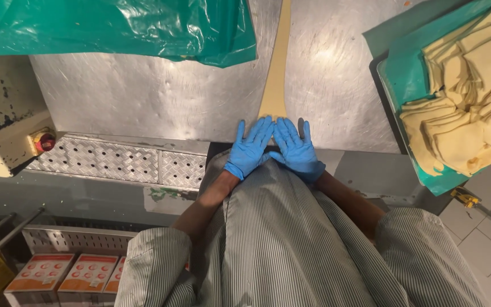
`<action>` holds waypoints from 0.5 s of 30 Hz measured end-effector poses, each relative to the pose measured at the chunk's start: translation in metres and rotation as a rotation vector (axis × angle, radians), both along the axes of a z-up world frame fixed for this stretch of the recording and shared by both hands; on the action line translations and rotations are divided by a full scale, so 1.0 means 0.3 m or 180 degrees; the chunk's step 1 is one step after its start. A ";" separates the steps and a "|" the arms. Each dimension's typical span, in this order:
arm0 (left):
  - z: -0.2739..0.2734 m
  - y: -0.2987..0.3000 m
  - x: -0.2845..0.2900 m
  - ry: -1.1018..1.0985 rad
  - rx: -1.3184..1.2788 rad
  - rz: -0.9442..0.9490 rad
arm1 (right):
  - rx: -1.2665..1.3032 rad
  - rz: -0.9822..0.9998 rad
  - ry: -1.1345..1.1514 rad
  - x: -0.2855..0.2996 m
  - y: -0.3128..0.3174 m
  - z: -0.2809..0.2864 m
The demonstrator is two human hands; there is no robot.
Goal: The recorder is rolling pre-cut triangular pieces of dough into croissants at a bakery station.
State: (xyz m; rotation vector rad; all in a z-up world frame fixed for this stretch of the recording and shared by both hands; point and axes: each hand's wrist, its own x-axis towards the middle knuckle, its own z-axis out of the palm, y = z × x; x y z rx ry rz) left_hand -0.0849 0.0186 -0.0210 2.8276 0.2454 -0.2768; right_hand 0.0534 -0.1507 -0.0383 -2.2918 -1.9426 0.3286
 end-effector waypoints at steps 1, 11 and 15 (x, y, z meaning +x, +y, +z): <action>0.021 0.010 0.003 0.0015 0.0009 -0.0058 | 0.0039 -0.0010 0.0101 -0.006 -0.011 -0.002; -0.036 -0.030 -0.023 -0.0140 0.0033 -0.0045 | 0.0056 0.0011 0.0111 0.013 0.013 0.002; -0.045 -0.030 -0.039 -0.0147 0.0039 -0.0034 | 0.0060 0.0010 0.0411 0.014 -0.008 -0.003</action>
